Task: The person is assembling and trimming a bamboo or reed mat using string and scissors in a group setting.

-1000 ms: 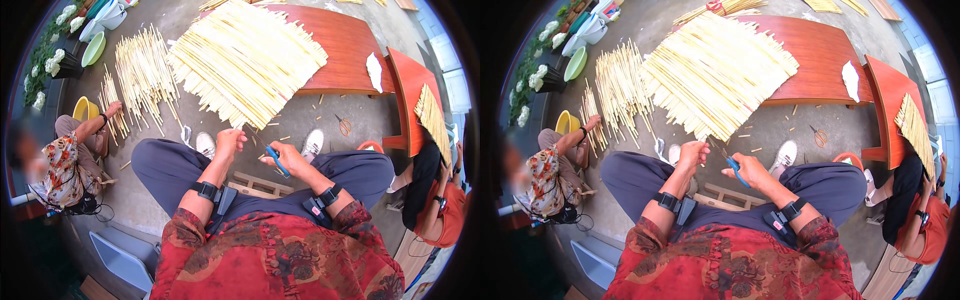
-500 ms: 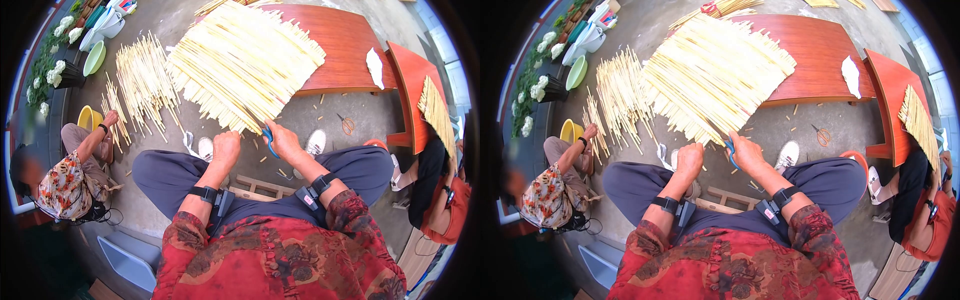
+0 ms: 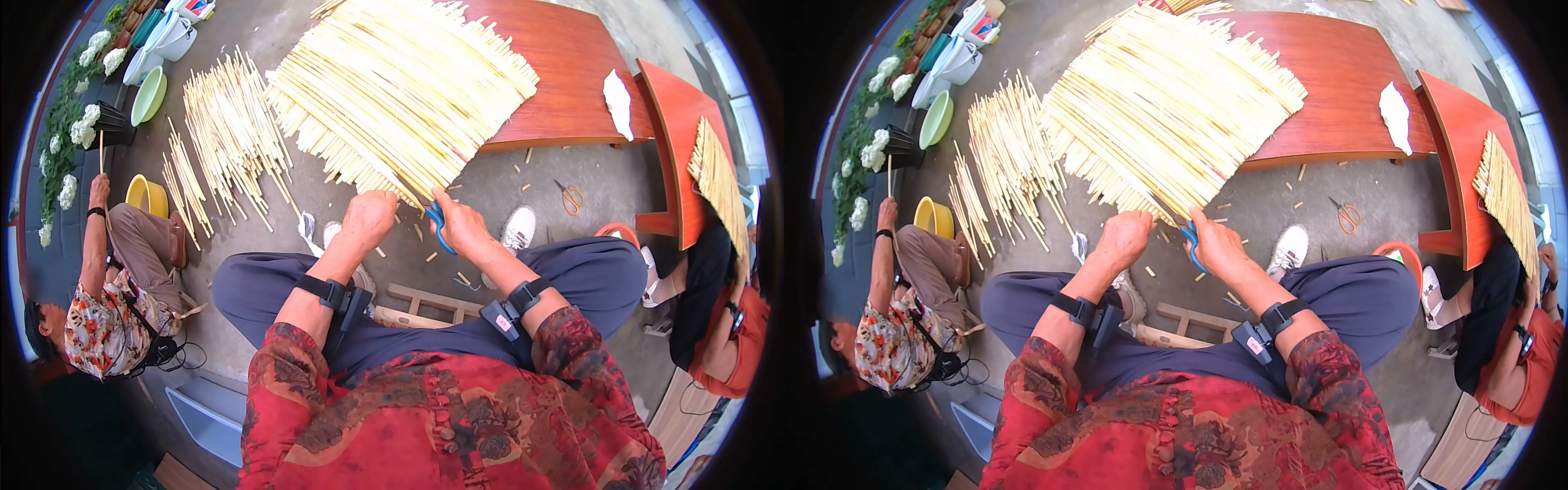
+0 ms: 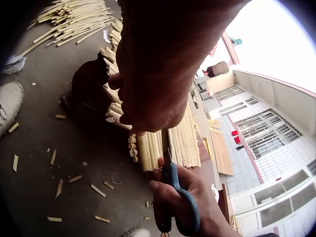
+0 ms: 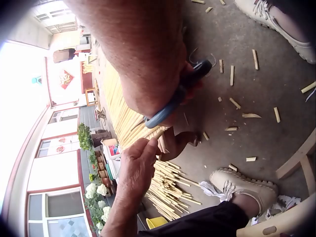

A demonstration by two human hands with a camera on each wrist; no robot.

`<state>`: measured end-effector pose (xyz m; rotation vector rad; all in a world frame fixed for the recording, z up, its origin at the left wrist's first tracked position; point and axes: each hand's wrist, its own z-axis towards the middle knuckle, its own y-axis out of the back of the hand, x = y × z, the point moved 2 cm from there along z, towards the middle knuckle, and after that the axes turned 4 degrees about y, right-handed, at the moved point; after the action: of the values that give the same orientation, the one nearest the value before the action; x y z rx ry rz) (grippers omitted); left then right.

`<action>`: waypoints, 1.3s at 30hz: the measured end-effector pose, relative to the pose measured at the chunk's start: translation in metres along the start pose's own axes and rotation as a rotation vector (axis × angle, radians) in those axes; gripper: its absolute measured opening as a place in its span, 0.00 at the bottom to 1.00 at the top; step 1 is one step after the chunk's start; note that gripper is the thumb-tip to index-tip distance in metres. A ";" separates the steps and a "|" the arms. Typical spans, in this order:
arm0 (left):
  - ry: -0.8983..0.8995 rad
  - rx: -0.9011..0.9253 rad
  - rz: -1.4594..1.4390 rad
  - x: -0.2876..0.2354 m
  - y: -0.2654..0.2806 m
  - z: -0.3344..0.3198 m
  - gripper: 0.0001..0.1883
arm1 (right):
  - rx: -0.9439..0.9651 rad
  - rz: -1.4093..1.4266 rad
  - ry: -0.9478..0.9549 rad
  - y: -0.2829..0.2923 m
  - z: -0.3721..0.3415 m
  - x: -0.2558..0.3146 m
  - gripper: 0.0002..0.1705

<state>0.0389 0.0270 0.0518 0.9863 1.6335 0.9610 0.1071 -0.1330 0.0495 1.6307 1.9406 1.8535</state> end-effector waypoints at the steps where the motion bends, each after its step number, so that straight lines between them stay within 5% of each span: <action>1: 0.001 -0.003 -0.002 0.001 0.003 0.004 0.11 | 0.000 -0.003 0.002 0.000 0.001 0.000 0.30; 7: 0.118 0.118 -0.035 0.010 0.002 0.021 0.16 | -0.003 0.048 -0.036 -0.003 0.005 -0.001 0.33; 13: 0.316 -0.097 -0.133 0.012 -0.026 0.008 0.16 | -0.060 0.088 0.013 0.000 0.011 -0.008 0.33; 16: 0.569 0.024 -1.095 0.018 -0.041 -0.013 0.12 | -0.112 0.206 0.011 -0.007 0.004 -0.024 0.30; 19: 0.682 0.027 -1.403 0.018 -0.055 -0.015 0.13 | -0.121 0.486 -0.052 -0.016 -0.008 -0.034 0.27; 21: 0.686 0.013 -1.427 0.019 -0.063 -0.015 0.13 | 0.049 0.448 -0.021 -0.011 -0.023 -0.023 0.23; 26: 0.676 0.071 -1.506 0.026 -0.087 -0.017 0.14 | 0.376 0.655 -0.309 -0.029 -0.033 -0.019 0.26; 29: 0.733 0.036 -1.640 0.024 -0.091 -0.010 0.14 | 0.355 0.730 -0.314 -0.031 -0.025 -0.019 0.26; 31: 0.743 -0.222 -1.467 0.031 -0.083 -0.015 0.14 | 0.391 0.711 -0.293 -0.035 -0.025 -0.019 0.26; 36: 0.645 -0.025 -1.856 0.015 -0.075 -0.022 0.15 | 0.348 0.809 -0.313 -0.041 -0.018 -0.017 0.26; 39: 0.596 -0.097 -1.999 0.013 -0.076 -0.018 0.14 | 0.358 0.860 -0.316 -0.041 -0.018 -0.018 0.26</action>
<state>0.0064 0.0092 -0.0177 -1.1728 1.9424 -0.1847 0.0777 -0.1482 0.0135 2.9947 1.6105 1.2521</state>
